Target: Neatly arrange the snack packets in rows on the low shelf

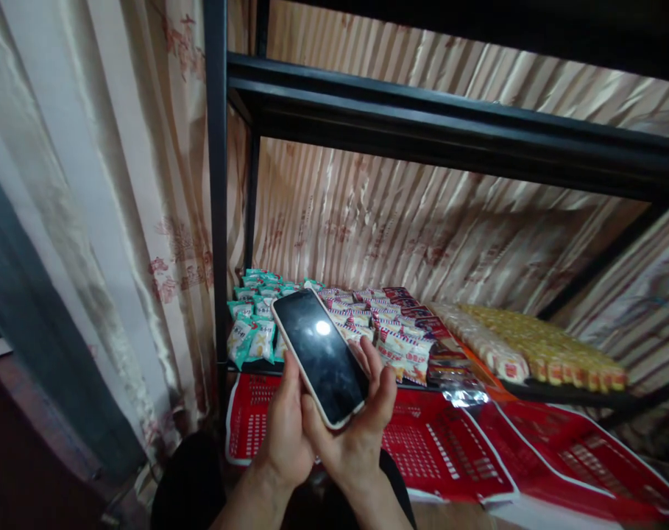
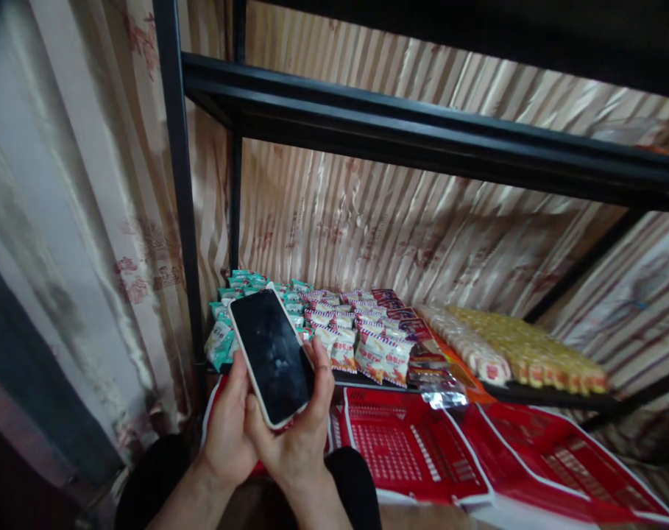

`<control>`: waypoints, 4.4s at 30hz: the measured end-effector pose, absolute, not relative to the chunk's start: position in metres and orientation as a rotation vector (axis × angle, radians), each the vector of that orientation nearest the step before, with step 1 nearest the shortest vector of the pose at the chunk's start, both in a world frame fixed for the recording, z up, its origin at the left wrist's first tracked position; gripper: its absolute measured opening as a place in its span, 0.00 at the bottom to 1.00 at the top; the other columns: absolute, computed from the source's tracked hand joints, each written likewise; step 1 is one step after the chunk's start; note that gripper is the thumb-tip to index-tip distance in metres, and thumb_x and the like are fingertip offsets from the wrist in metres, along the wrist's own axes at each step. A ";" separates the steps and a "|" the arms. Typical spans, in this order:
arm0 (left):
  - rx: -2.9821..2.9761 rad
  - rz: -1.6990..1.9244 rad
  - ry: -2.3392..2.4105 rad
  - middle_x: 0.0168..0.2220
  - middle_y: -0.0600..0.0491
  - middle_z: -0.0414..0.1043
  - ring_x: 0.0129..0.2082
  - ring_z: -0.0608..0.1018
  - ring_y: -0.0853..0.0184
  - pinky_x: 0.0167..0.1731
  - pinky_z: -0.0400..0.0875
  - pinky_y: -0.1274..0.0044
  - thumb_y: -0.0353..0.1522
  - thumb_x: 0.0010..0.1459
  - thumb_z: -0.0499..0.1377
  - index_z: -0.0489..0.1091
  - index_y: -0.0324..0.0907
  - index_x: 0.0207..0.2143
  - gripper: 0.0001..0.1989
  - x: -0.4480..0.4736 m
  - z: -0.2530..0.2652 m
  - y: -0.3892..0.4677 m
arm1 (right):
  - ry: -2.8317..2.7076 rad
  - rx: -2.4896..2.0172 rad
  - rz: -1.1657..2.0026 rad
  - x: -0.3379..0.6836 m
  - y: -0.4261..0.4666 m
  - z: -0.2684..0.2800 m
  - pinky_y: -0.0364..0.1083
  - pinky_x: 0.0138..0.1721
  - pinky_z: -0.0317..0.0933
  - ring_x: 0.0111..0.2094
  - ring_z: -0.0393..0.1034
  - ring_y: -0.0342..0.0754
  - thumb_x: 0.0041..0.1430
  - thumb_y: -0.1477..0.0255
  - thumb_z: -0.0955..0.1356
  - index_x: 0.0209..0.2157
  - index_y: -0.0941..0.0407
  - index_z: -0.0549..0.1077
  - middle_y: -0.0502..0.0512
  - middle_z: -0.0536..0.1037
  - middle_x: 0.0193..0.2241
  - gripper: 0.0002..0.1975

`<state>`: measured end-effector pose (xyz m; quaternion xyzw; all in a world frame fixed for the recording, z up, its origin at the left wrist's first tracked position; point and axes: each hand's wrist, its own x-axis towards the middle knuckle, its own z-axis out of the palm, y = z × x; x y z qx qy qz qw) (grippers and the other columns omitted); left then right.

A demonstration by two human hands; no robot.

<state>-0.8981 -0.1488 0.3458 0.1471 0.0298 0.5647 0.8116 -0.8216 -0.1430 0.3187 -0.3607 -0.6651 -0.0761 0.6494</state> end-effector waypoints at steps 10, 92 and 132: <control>0.376 1.030 -0.010 0.48 0.43 0.72 0.54 0.69 0.57 0.58 0.54 0.64 0.48 0.63 0.38 0.70 0.37 0.49 0.31 -0.885 0.326 -0.160 | -1.661 -0.836 -0.069 -0.784 -0.177 0.297 0.69 0.53 0.51 0.61 0.48 0.62 0.58 0.63 0.63 0.64 0.49 0.35 0.65 0.50 0.62 0.39; 0.002 1.089 0.209 0.37 0.45 0.78 0.44 0.76 0.59 0.55 0.60 0.67 0.42 0.64 0.45 0.75 0.34 0.41 0.25 -0.855 0.290 -0.185 | -1.205 -1.165 0.537 -0.758 -0.187 0.254 0.47 0.39 0.64 0.42 0.70 0.50 0.62 0.56 0.57 0.49 0.57 0.67 0.59 0.74 0.45 0.24; 0.067 1.140 0.159 0.39 0.46 0.77 0.42 0.77 0.63 0.55 0.60 0.71 0.42 0.66 0.40 0.75 0.36 0.42 0.28 -0.869 0.287 -0.189 | -1.213 -1.200 0.603 -0.773 -0.188 0.242 0.46 0.34 0.63 0.36 0.69 0.49 0.61 0.53 0.55 0.50 0.57 0.65 0.59 0.73 0.40 0.26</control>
